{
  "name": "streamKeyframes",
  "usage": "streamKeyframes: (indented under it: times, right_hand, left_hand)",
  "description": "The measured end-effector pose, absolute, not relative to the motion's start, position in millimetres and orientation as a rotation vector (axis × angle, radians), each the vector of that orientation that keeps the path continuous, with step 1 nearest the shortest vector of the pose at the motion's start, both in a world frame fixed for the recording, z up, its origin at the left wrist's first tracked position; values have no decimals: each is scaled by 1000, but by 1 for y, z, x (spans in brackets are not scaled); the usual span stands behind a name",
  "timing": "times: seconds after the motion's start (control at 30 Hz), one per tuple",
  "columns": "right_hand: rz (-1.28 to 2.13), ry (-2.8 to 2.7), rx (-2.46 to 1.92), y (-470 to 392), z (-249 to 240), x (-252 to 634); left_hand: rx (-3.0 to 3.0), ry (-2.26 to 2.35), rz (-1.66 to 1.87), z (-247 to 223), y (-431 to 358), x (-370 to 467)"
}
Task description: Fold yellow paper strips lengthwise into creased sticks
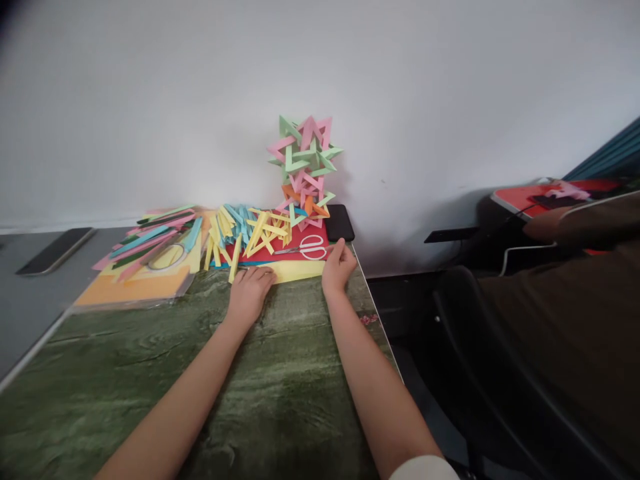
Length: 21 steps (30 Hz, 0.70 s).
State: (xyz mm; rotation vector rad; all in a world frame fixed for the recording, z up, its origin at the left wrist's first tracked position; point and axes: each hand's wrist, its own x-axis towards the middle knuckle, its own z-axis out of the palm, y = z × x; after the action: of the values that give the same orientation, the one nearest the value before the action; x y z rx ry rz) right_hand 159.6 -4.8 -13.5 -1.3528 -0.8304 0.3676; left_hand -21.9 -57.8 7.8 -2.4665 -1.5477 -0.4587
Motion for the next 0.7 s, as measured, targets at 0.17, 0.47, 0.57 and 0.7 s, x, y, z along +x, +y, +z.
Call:
streamKeyframes:
  times: [0.17, 0.47, 0.57, 0.7]
  right_hand:
    - [36, -1330, -1348, -29, 0, 148]
    - [-52, -2115, -1147, -55, -7, 139]
    - [-112, -2024, -1162, -66, -12, 146]
    - [-114, -1993, -1145, -81, -11, 148]
  left_hand:
    - [-2487, -1337, -419, 10, -59, -17]
    - [-2428, -1806, -1163, 10, -75, -4]
    - [-2220, -2383, -1964, 9, -83, 0]
    - [-2498, -2621, -2817, 9, -81, -10]
